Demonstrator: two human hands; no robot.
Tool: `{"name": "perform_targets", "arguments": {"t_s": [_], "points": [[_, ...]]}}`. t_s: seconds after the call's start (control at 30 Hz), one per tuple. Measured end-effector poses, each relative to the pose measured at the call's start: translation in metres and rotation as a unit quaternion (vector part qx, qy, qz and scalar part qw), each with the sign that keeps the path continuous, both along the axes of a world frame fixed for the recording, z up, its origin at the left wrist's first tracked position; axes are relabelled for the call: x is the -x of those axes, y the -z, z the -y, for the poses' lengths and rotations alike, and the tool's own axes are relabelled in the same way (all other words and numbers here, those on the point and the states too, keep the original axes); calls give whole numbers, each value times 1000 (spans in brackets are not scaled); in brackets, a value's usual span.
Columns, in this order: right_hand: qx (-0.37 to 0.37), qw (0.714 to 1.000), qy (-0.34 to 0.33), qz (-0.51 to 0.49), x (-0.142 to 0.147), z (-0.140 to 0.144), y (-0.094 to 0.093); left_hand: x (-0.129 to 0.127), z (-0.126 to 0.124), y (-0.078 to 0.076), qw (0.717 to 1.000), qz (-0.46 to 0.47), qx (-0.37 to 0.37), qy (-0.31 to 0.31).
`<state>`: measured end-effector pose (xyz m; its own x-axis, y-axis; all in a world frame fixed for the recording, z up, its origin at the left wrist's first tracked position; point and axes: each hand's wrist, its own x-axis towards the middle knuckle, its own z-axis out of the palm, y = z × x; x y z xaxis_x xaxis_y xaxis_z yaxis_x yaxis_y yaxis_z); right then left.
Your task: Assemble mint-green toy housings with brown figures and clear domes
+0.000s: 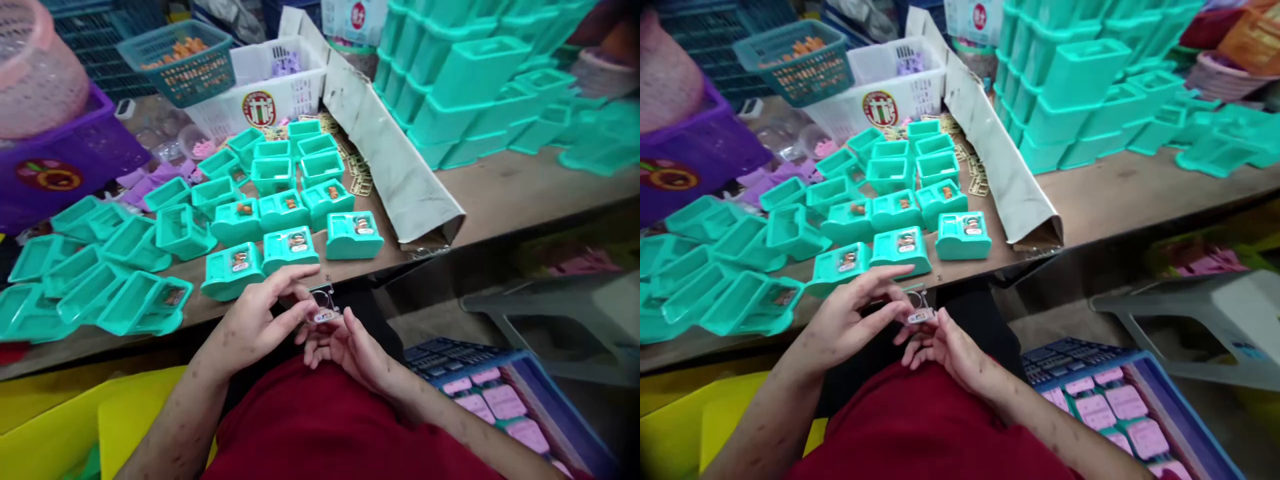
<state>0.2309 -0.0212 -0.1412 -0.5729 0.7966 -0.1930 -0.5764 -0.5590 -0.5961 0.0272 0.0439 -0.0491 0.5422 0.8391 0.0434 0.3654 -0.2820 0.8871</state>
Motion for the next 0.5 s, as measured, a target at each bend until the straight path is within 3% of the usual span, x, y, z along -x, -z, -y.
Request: {"name": "perform_targets", "arguments": {"t_s": [0.07,0.27,0.4,0.5], "points": [[-10,999,26,30,4,-5,3,7,2,-1,1000,9,22,-7],[-62,974,62,209,9,-20,2,5,12,-3,987,-138,-76,38],[-69,983,16,168,11,-22,8,8,10,-13,965,-215,-145,49],[-40,994,-15,98,6,-18,25,32,-10,-36,955,-224,-188,52]]}}
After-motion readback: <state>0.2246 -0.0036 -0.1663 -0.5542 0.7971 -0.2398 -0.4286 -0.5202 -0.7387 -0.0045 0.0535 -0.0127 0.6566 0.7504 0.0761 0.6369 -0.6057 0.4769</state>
